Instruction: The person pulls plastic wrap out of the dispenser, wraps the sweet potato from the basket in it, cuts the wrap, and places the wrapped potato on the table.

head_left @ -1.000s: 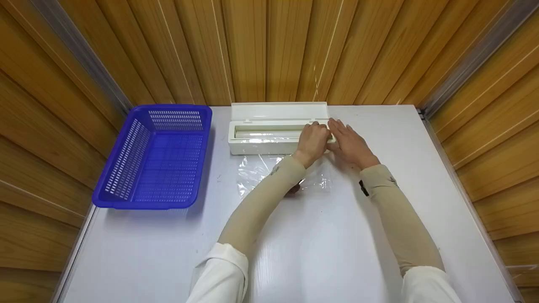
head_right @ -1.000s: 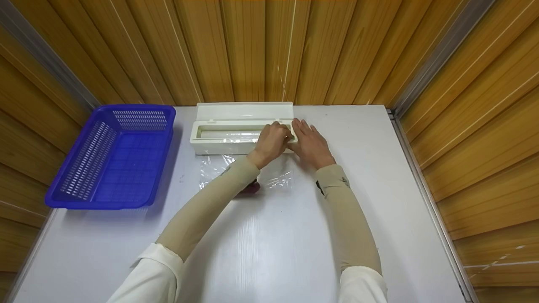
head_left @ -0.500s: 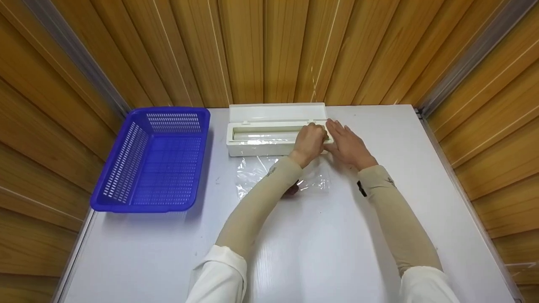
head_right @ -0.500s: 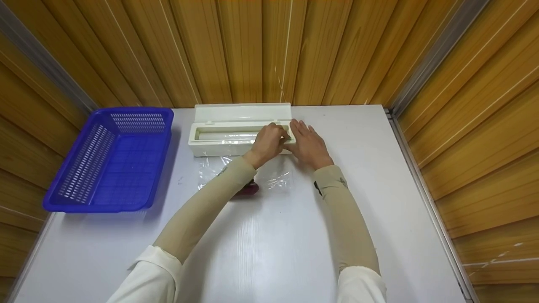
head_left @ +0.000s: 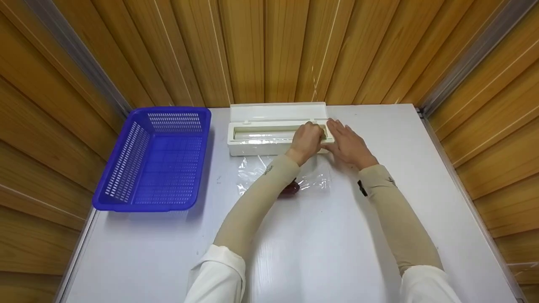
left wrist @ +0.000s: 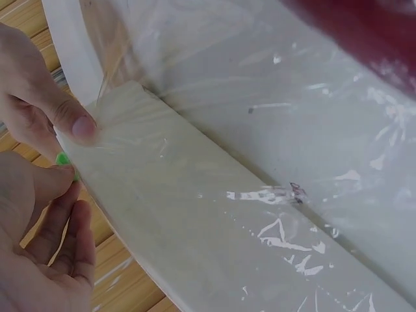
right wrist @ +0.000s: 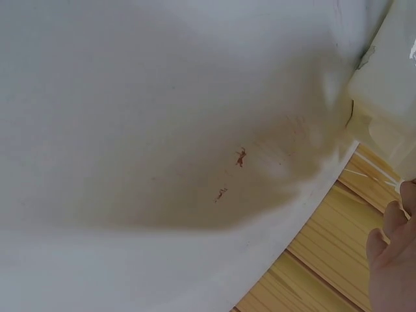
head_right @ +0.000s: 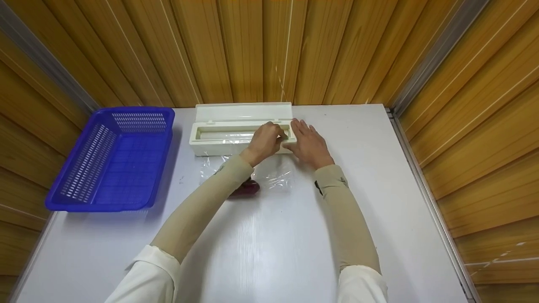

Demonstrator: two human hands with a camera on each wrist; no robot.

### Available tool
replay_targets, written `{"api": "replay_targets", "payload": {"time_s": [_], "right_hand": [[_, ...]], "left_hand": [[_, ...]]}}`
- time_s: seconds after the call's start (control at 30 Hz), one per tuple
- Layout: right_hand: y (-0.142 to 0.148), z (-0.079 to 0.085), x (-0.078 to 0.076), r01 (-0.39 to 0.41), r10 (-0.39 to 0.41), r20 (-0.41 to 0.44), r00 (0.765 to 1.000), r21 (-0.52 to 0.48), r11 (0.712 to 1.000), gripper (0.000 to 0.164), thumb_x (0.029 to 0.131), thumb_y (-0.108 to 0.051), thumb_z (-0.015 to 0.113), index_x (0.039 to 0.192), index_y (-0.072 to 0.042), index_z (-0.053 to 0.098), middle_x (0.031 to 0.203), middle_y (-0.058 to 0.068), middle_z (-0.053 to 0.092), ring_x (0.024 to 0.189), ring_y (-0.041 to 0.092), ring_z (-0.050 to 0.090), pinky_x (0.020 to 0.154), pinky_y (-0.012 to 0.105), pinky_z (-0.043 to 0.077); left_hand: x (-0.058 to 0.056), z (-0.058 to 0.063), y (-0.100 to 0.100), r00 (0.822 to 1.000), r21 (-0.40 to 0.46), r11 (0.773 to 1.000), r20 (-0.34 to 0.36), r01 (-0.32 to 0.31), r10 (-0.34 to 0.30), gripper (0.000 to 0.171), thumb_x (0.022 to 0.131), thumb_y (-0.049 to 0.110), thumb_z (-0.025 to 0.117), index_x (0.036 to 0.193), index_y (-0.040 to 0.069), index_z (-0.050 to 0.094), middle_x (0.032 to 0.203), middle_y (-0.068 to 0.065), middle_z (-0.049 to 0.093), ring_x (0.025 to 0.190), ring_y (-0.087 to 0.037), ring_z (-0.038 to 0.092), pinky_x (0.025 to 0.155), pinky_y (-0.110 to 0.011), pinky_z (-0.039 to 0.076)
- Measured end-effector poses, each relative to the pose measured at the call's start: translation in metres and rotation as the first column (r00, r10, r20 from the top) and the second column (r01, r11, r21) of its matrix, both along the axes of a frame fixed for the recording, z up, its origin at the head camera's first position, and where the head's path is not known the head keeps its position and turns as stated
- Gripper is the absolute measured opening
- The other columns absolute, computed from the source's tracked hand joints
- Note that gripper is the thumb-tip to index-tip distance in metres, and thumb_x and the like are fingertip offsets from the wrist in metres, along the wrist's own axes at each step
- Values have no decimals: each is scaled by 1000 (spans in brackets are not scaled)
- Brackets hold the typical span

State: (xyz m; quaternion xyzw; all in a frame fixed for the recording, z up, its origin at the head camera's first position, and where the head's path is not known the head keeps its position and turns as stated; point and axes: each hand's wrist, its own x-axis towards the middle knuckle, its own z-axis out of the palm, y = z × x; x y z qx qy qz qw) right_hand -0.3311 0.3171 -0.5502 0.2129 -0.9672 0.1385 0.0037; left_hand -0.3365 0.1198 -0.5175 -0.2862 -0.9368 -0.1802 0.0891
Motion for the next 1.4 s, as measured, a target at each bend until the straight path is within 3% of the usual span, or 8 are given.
{"api": "replay_targets", "payload": {"time_s": [0.3,0.83,1.4], "right_hand": [[3,2,-3,18,-19,26,999,16,1000,91,108,-59,50,169,-1,17,178,17,18,165,40,17,133,55,15],[-2,2,0,33,-34,43,999,22,999,90,108,-60,49,171,-5,16,179,13,16,166,35,15,134,51,13],[-1,2,-1,17,-17,22,1000,27,999,90,108,-58,50,170,-1,17,178,17,19,165,39,16,134,54,14]], "left_hand": [[-2,3,-7,1000,17,1000,20,-12,12,24,93,-1,71,94,16,87,99,0,83,99,-21,77,88,-34,61],[0,1,-12,999,29,1000,48,-4,2,23,94,0,72,100,15,88,105,0,83,105,-22,76,96,-32,60],[0,2,-18,999,28,1000,33,15,-16,25,92,-2,72,103,15,87,107,0,83,108,-23,77,97,-30,60]]}}
